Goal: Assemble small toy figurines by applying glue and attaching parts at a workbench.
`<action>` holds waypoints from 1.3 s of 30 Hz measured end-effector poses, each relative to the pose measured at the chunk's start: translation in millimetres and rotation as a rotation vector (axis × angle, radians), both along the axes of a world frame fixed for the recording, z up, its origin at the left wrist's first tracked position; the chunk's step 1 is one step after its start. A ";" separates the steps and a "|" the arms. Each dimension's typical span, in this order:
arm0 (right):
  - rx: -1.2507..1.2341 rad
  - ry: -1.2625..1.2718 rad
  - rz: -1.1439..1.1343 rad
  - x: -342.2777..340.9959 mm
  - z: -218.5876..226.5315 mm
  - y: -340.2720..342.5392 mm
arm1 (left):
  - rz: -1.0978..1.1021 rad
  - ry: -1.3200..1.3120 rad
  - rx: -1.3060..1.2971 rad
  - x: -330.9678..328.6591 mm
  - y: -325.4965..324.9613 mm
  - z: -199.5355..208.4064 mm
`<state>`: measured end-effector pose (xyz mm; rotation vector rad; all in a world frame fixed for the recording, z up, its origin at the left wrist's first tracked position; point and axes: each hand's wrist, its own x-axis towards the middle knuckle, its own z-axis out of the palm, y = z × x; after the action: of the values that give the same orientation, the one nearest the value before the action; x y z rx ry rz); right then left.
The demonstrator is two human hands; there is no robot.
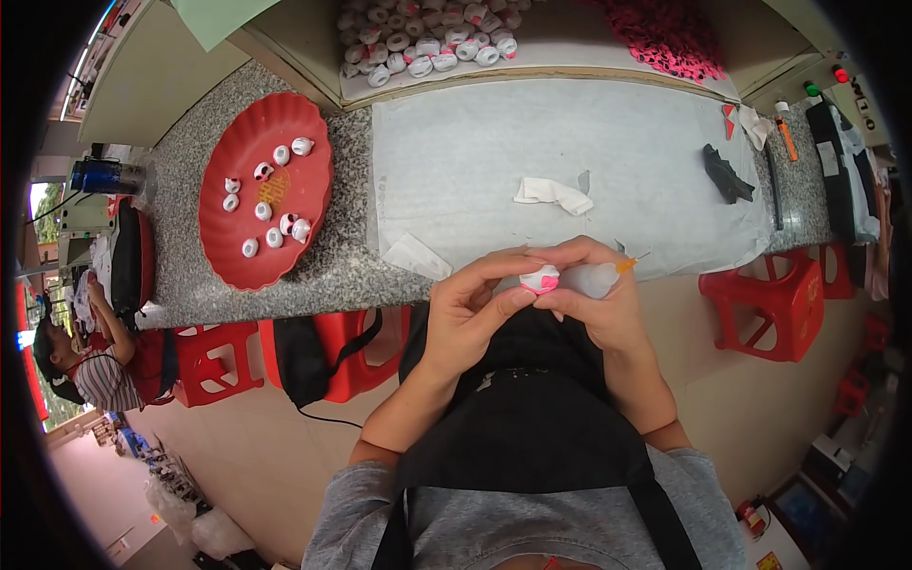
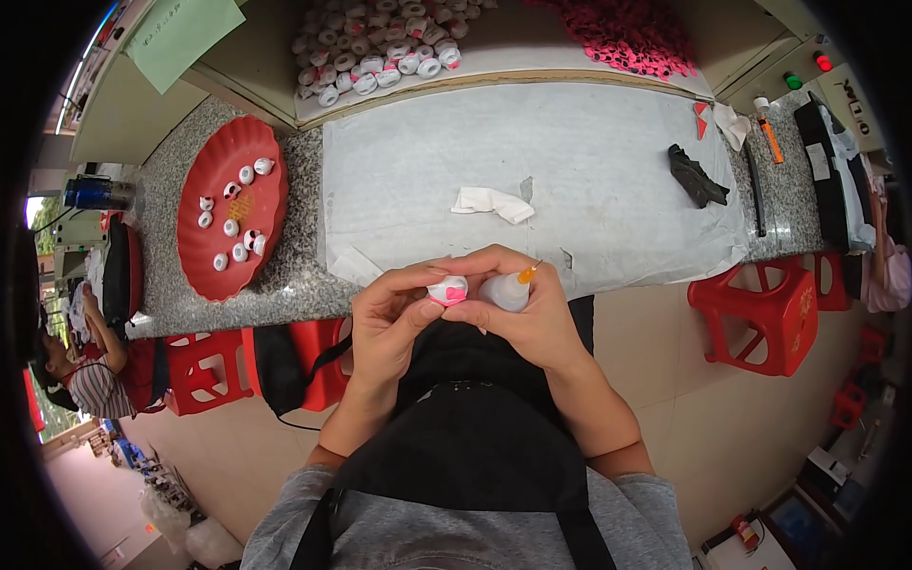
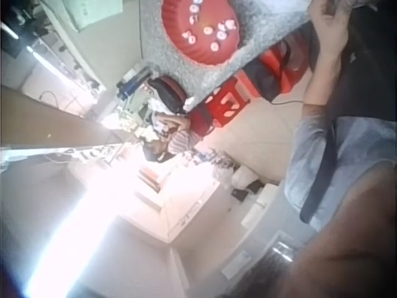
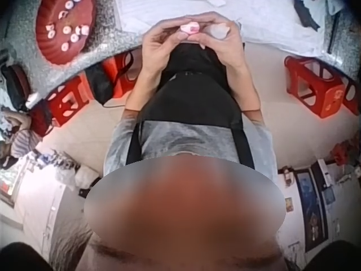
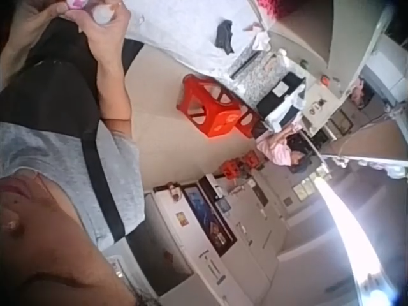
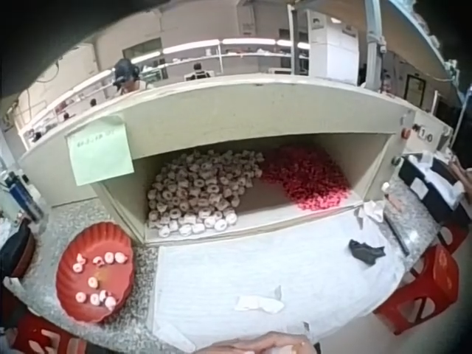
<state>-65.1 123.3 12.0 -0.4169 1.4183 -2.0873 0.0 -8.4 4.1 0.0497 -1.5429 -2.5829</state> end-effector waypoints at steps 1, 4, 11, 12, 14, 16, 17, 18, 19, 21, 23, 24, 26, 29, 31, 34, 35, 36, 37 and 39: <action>0.002 -0.002 0.001 -0.2 -0.7 0.3 | -0.010 0.011 -0.001 -0.7 -0.3 -0.5; -0.038 -0.041 0.024 0.5 -2.8 0.9 | 0.008 0.064 -0.084 -2.2 -2.0 -3.5; -0.061 -0.099 0.023 4.1 -1.2 -0.9 | 0.004 0.085 -0.096 -1.8 -4.8 -2.4; -0.077 -0.098 0.018 3.8 -1.2 -1.1 | -0.008 0.089 -0.121 -2.3 -5.3 -2.8; -0.060 -0.091 0.012 2.6 -2.4 -0.3 | -0.019 0.092 -0.144 -2.4 -5.2 -1.6; -0.043 -0.087 0.006 1.9 -4.2 0.7 | -0.036 0.006 -0.076 -1.9 -3.6 1.9; -0.026 -0.079 0.009 1.4 -4.7 1.1 | -0.035 0.003 -0.075 -1.7 -3.3 0.9; -0.011 -0.070 0.013 1.2 -4.7 0.9 | -0.030 0.016 -0.074 -1.6 -3.4 0.2; -0.011 -0.072 0.015 1.6 -4.1 -0.2 | -0.025 0.030 -0.074 -1.4 -3.3 -0.5; 0.017 -0.072 -0.003 2.1 -2.2 -2.8 | -0.004 0.026 -0.049 -0.7 -2.3 -2.6; 0.028 -0.065 0.014 0.9 0.6 -3.8 | 0.015 0.023 -0.023 0.0 -2.0 -4.1; 0.039 -0.058 0.029 0.6 1.3 -3.8 | 0.027 0.011 -0.012 0.6 -1.7 -4.5; 0.035 -0.041 0.036 0.2 -0.6 -3.5 | 0.039 -0.002 -0.001 0.6 -1.1 -5.1; 0.024 -0.029 0.033 0.4 -3.3 -3.8 | 0.053 -0.007 -0.009 -0.5 0.6 -5.2; 0.016 -0.035 0.026 0.6 -3.9 -4.7 | 0.065 -0.014 0.012 -1.1 1.7 -3.3; 0.017 -0.055 0.015 0.9 -4.2 -5.6 | 0.072 -0.039 0.038 -1.0 2.4 -4.1; 0.015 -0.058 0.016 0.8 -4.5 -5.9 | 0.072 -0.039 0.038 -1.1 2.3 -3.8; 0.014 -0.062 0.016 0.9 -4.7 -5.9 | 0.076 -0.035 0.036 -1.2 2.2 -3.2; 0.014 -0.062 0.015 1.0 -4.3 -6.2 | 0.080 -0.031 0.033 -1.3 2.2 -2.9; 0.011 -0.075 0.011 1.0 -3.5 -6.9 | 0.080 -0.034 0.038 -1.5 2.3 -2.8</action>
<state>-64.1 116.4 8.5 -0.3379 1.3812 -2.0637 -1.5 -6.1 1.4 0.1565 -1.4713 -2.5617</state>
